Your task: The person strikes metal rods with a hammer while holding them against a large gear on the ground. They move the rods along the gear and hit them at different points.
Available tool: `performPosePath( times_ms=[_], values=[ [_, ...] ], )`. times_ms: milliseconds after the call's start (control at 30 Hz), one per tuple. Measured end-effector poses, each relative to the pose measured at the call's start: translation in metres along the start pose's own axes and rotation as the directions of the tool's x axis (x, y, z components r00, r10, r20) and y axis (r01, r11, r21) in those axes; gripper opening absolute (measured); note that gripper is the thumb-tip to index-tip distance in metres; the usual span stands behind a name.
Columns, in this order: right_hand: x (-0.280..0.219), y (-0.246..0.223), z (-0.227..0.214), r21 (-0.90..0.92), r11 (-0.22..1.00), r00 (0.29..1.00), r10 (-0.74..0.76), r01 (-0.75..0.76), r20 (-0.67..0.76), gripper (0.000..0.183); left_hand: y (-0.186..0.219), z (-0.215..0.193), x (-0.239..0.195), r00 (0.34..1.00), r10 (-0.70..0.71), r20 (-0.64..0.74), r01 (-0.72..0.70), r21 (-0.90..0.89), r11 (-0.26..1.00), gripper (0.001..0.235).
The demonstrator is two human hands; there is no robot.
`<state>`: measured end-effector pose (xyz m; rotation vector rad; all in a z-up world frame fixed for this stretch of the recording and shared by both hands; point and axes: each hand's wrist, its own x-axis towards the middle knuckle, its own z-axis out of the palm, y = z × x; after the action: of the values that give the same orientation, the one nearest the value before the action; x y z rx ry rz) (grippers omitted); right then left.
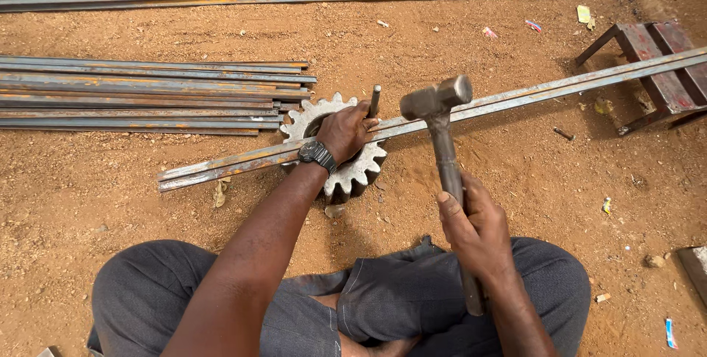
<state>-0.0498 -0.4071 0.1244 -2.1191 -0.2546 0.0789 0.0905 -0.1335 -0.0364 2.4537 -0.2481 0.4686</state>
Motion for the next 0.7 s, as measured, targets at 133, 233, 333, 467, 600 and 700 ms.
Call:
performPosePath(
  times_ms=[133, 233, 333, 467, 600, 700],
  values=[
    [0.009, -0.028, -0.02, -0.123, 0.916, 0.917, -0.392, 0.381, -0.078, 0.064, 0.0, -0.002, 0.0, 0.998, -0.033, 0.05, 0.034, -0.014, 0.999, 0.037],
    [0.02, -0.051, -0.047, -0.13, 0.771, 0.753, -0.637, 0.624, -0.166, 0.067, 0.007, -0.008, 0.003, 0.981, -0.115, 0.159, 0.126, -0.059, 0.99, 0.031],
    [0.032, -0.079, -0.066, 0.004, 0.682, 0.662, -0.709, 0.732, -0.241, 0.07, 0.01, -0.01, 0.004, 0.976, -0.123, 0.181, 0.137, -0.066, 0.988, 0.026],
    [0.043, -0.105, -0.042, -0.078, 0.859, 0.854, -0.511, 0.505, -0.099, 0.073, 0.007, -0.008, -0.003, 0.998, -0.023, 0.054, 0.027, -0.082, 0.996, 0.032],
    [0.058, -0.1, -0.008, -0.483, 0.874, 0.947, 0.196, -0.051, 0.254, 0.073, 0.009, -0.006, 0.004, 0.982, -0.119, 0.145, 0.124, -0.025, 0.992, 0.026],
    [0.046, -0.067, -0.01, -0.403, 0.884, 0.941, 0.312, -0.236, 0.132, 0.069, 0.007, -0.005, 0.004, 0.975, -0.165, 0.152, 0.182, -0.107, 0.978, 0.017]
  ],
)
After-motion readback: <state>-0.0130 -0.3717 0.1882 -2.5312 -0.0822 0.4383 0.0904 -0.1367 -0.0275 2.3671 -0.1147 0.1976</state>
